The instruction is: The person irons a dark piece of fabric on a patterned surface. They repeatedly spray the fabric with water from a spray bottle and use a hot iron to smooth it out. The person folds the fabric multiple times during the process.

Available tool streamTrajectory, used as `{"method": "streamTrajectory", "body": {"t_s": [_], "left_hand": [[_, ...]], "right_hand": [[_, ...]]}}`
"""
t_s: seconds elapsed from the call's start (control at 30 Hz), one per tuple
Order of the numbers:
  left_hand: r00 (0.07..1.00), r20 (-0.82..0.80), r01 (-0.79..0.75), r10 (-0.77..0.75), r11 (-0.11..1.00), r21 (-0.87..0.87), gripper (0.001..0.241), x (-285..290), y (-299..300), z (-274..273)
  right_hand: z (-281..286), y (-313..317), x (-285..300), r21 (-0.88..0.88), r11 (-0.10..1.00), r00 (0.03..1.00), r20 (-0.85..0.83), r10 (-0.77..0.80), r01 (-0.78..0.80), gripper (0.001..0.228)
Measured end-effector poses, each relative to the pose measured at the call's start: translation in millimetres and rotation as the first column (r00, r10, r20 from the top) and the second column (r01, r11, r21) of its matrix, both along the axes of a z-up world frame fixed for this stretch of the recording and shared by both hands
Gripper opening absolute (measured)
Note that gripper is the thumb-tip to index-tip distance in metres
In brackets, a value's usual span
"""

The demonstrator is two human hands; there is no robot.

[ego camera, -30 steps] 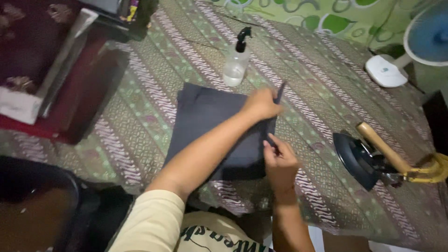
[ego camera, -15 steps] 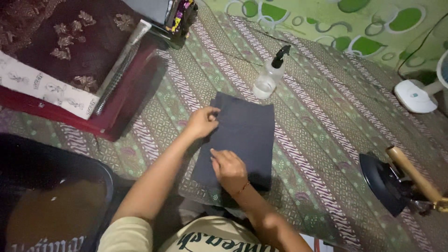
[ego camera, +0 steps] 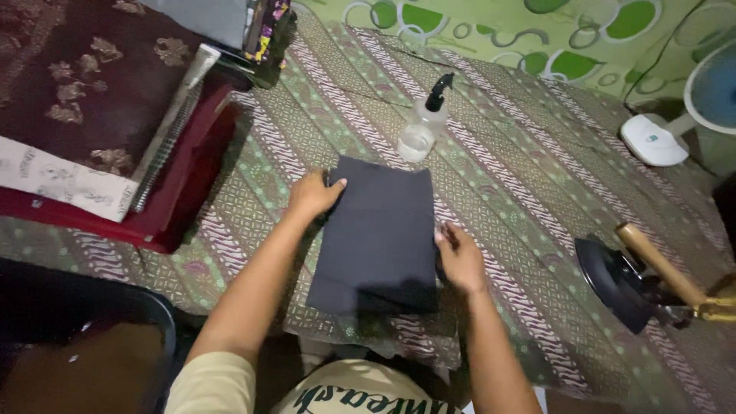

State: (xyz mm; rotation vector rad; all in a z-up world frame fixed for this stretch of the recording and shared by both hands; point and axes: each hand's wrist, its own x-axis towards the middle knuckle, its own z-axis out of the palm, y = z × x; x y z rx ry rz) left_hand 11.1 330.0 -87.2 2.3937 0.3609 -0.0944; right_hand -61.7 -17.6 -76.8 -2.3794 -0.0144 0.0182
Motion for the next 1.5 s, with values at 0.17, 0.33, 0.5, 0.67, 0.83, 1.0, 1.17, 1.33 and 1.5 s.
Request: {"method": "streamTrajectory", "body": {"t_s": [0.17,0.33,0.5,0.67,0.83,1.0,1.17,1.33,1.5], "left_hand": [[0.995,-0.102,0.017,-0.016,1.0,0.009,0.071,32.0,-8.3,-6.4],[0.997,-0.008,-0.081,0.08,0.993,-0.082,0.061,56.9,-28.3,-26.9],[0.982,0.17,0.067,-0.078,0.995,0.072,0.051,20.6,-98.6,41.8],[0.845,0.352,0.283,-0.402,0.895,0.344,0.05,17.9,-171.1,57.7],[0.736,0.344,0.438,-0.584,0.797,0.416,0.04,72.2,-249.7,31.7],[0.826,0.027,0.527,-0.563,0.789,0.316,0.054,135.4,-296.1,13.5],[0.863,-0.006,0.45,-0.506,0.763,0.464,0.05,179.4,-320.0,-50.2],[0.849,-0.046,0.486,-0.527,0.743,0.459,0.034,191.2,-321.7,-67.5],[0.818,0.155,0.41,-0.554,0.75,0.519,0.033,180.4,-327.0,-76.9]], "right_hand": [[-25.2,4.8,47.3,0.026,0.999,0.978,-0.203,0.046,-0.041,0.066],[11.9,7.6,32.4,0.505,0.862,0.968,-0.233,0.093,0.039,0.073],[-25.3,-101.8,58.0,0.025,0.966,0.956,-0.156,-0.249,0.256,0.068],[11.9,-135.6,-6.5,-0.084,0.976,0.966,-0.149,-0.211,0.2,0.068],[-3.0,-128.7,-66.5,-0.218,0.967,0.965,-0.194,-0.174,0.13,0.055],[-13.1,-115.8,-85.7,-0.201,0.957,0.93,-0.26,-0.26,0.211,0.059],[7.3,-106.6,-108.9,0.224,0.948,0.973,-0.003,-0.231,0.225,0.062],[4.5,-111.3,-126.1,0.2,0.947,0.965,0.022,-0.261,0.252,0.052],[-13.0,-127.5,-134.2,-0.163,0.955,0.936,-0.214,-0.28,0.248,0.035]]}}
